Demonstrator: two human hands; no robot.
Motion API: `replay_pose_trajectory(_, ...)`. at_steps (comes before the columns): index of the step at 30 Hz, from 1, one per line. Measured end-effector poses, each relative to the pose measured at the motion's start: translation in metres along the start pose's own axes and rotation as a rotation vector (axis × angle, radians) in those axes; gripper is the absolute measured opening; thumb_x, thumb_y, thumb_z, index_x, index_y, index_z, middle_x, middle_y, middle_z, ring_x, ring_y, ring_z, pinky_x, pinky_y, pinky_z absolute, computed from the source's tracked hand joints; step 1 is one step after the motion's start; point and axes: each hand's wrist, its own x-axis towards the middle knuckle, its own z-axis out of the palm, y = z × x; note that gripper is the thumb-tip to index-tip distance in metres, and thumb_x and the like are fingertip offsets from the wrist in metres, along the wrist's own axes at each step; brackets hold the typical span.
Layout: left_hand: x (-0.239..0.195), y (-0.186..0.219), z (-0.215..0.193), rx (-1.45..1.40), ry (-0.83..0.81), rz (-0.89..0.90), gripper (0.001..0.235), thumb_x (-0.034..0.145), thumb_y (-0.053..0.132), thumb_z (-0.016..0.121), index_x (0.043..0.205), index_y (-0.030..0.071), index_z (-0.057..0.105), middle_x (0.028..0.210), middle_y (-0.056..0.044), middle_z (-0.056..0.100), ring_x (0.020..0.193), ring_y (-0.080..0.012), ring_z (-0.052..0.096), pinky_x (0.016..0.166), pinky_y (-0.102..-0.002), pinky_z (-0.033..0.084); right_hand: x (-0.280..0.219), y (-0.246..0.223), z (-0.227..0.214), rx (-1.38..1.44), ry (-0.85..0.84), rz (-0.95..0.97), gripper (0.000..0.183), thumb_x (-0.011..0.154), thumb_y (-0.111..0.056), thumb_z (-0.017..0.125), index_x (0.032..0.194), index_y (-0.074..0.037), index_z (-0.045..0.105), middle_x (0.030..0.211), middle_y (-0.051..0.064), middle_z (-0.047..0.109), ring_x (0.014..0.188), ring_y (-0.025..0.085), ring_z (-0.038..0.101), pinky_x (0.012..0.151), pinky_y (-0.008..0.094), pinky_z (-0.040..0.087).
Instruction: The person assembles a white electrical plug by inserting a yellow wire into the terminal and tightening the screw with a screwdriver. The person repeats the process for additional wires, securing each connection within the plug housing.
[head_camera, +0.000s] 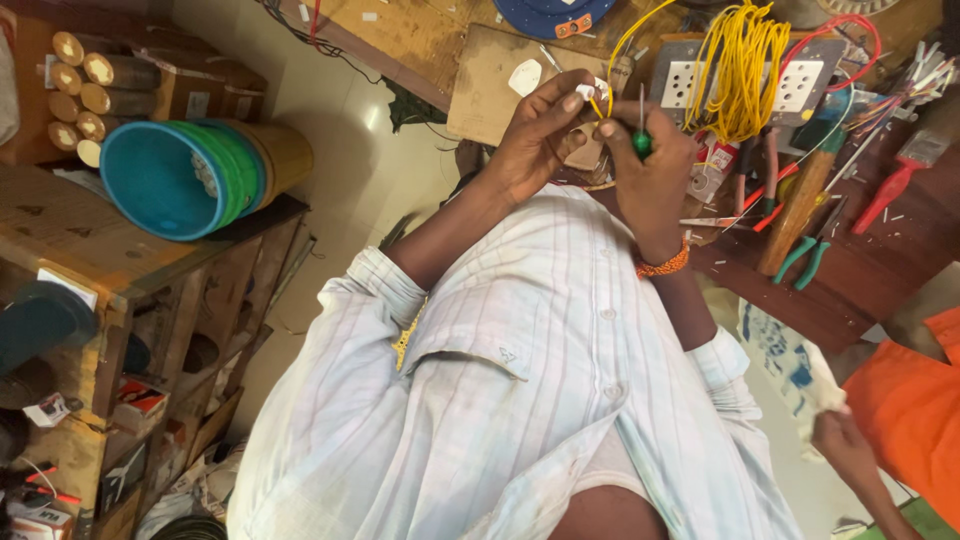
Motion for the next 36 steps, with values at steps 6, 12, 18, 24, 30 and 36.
replay_pose_trajectory(6,-0.003,0.002,0.003,0.014,-0.030,0.017,0.033,0.103,0.014,0.070,0.133,0.002,0.062,0.122,-0.006,0.070,0.108,-0.0133,0.067,0.078,-0.024,0.058,-0.004,0.001,-0.001,-0.050,0.009,-0.080,0.011,0.104,-0.008,0.074,0.108,0.002,0.070,0.087,0.010,0.071,0.071,0.014,0.059,0.065,0.031,0.044)
replay_pose_trajectory(12,-0.004,0.001,-0.004,0.099,0.032,0.089,0.033,0.103,0.010,0.070,0.134,0.003,0.062,0.118,-0.005,0.069,0.103,-0.0116,0.066,0.075,-0.023,0.056,-0.003,-0.002,0.004,-0.060,-0.011,-0.110,0.012,0.104,-0.004,0.066,0.114,0.001,0.069,0.092,0.013,0.068,0.071,0.019,0.061,0.066,0.034,0.047)
replay_pose_trajectory(18,-0.008,0.000,-0.008,0.094,0.088,0.115,0.033,0.101,0.009,0.070,0.132,0.003,0.062,0.115,-0.004,0.069,0.098,-0.0105,0.066,0.071,-0.022,0.055,-0.003,-0.008,0.003,-0.119,-0.059,-0.227,0.009,0.105,-0.002,0.064,0.114,0.001,0.068,0.097,0.016,0.067,0.082,0.026,0.064,0.074,0.039,0.049)
replay_pose_trajectory(24,-0.013,0.010,0.000,0.237,0.026,0.135,0.032,0.101,0.010,0.071,0.130,0.002,0.064,0.112,-0.006,0.069,0.095,-0.0130,0.067,0.068,-0.023,0.055,0.006,-0.008,-0.004,-0.137,-0.178,-0.071,0.012,0.101,-0.003,0.066,0.111,0.001,0.071,0.084,0.011,0.071,0.070,0.019,0.063,0.065,0.035,0.047)
replay_pose_trajectory(30,-0.019,0.024,0.011,0.566,-0.121,0.145,0.026,0.098,0.012,0.073,0.122,0.004,0.067,0.122,-0.004,0.062,0.103,-0.0125,0.064,0.074,-0.028,0.057,0.013,0.002,-0.021,0.218,-0.342,0.196,0.018,0.103,-0.003,0.070,0.120,0.002,0.070,0.092,0.006,0.073,0.081,0.006,0.066,0.070,0.022,0.052)
replay_pose_trajectory(36,-0.013,0.020,0.030,0.638,-0.248,0.214,0.024,0.100,0.011,0.075,0.121,0.004,0.067,0.125,-0.003,0.059,0.120,-0.0145,0.061,0.108,-0.034,0.053,0.011,-0.002,-0.026,0.383,-0.216,0.083,0.069,0.094,0.007,0.073,0.157,0.004,0.042,0.127,0.008,0.062,0.096,0.009,0.069,0.085,0.024,0.056)
